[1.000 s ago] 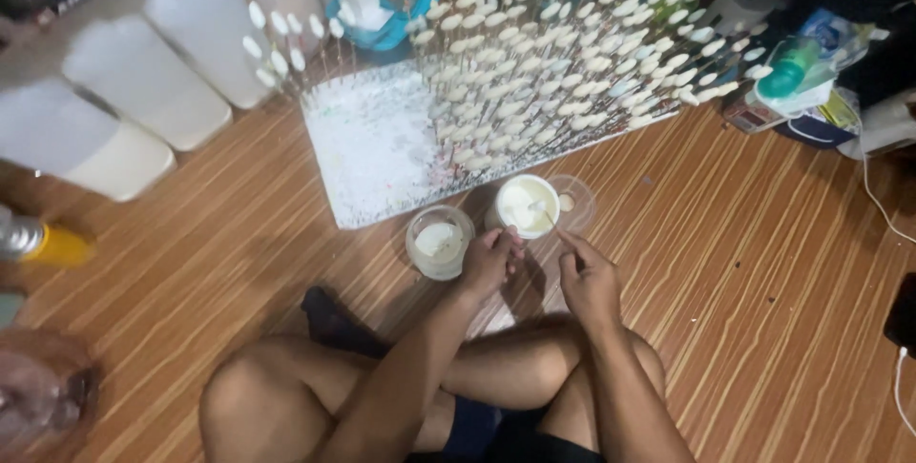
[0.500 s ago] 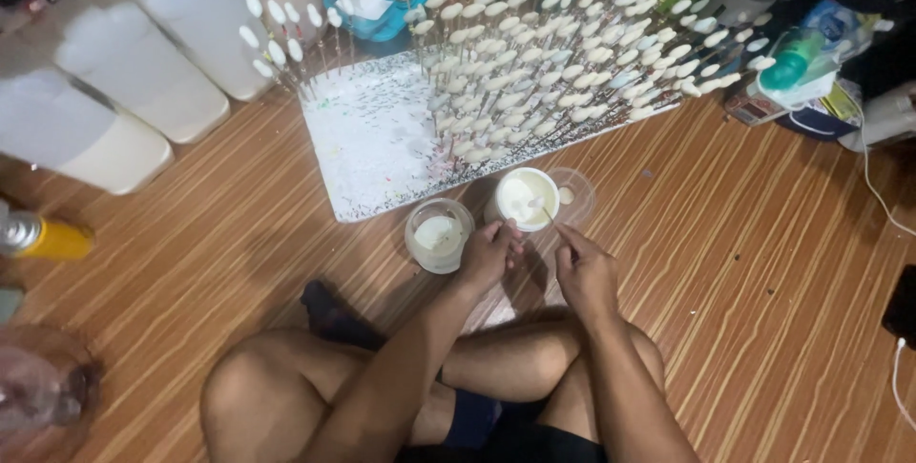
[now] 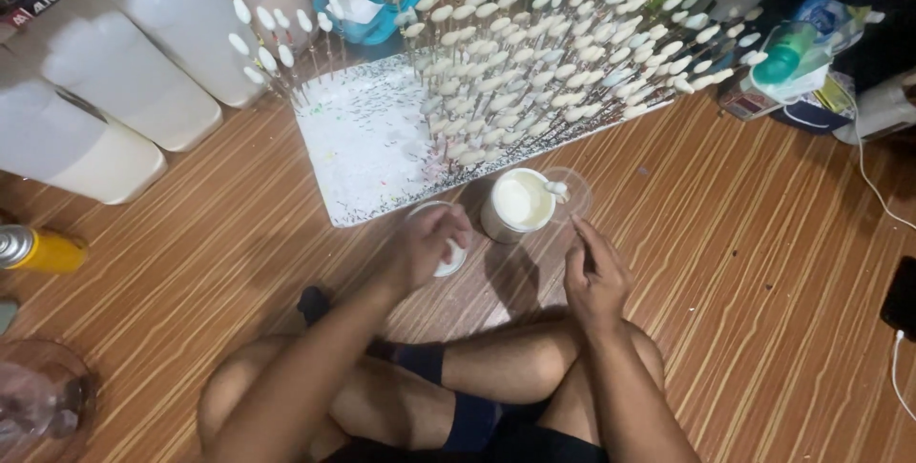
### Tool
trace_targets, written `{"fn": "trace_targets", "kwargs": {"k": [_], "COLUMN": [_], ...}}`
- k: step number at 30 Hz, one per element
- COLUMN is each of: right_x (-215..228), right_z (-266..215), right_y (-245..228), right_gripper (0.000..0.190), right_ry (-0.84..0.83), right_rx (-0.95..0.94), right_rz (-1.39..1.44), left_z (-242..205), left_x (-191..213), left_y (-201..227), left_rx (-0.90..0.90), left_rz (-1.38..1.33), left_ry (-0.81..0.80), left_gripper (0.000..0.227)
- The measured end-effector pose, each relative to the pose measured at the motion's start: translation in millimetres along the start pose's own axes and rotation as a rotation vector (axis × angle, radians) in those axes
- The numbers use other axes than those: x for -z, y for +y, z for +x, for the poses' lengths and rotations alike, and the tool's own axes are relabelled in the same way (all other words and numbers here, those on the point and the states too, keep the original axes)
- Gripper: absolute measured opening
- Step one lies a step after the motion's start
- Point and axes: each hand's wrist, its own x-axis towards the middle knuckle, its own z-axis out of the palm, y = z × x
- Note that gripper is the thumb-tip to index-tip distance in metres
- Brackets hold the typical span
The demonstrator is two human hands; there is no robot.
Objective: Coating decorative flower buds by dipping them into containers of white liquid and powder.
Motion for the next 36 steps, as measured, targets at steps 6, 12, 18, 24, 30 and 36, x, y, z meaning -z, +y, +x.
{"fn": "trace_targets", "kwargs": {"k": [6,12,18,24,30,36], "right_x": [6.6,1.5,14.5,13.1,12.8,16.8], "right_z": [11.1,16.0,24.5,24.7,25.8,31.5], "right_y": [-27.5,-19.0,-38.2,-26.7,-19.9,-31.9], "right_gripper": [0.034,0.028,0.031,0.022,0.023,0.025], "right_ry": [-0.119,-0.301,-0.31,-0.297,-0.26,-0.198], "right_rx": [-0.055,-0.122,-0.136,-0.037,0.098,0.126], "right_rz": [-0.076,-0.181,-0.245,-0.302,-0.419,-0.211], "left_z": [-32.2,-36.6,-39.5,-30.5,-30.1,-33.0], "left_x": [54.7,59.4,77.2,71.9,63.3,64.4], "left_y": [-26.3,-4.5,6.6,-4.5,-0.8,5.9], "left_rx": [0.009,-0.056,0.041,0.019,0.057,0.031], "left_rz": [-0.059,-0.005,-0.08,-0.094,-0.099,-0.138], "left_ry": [0.069,0.119,0.172,0.153,0.112,0.121], "left_gripper": [0.028,0.03,0.032,0.033,0.03,0.028]}}
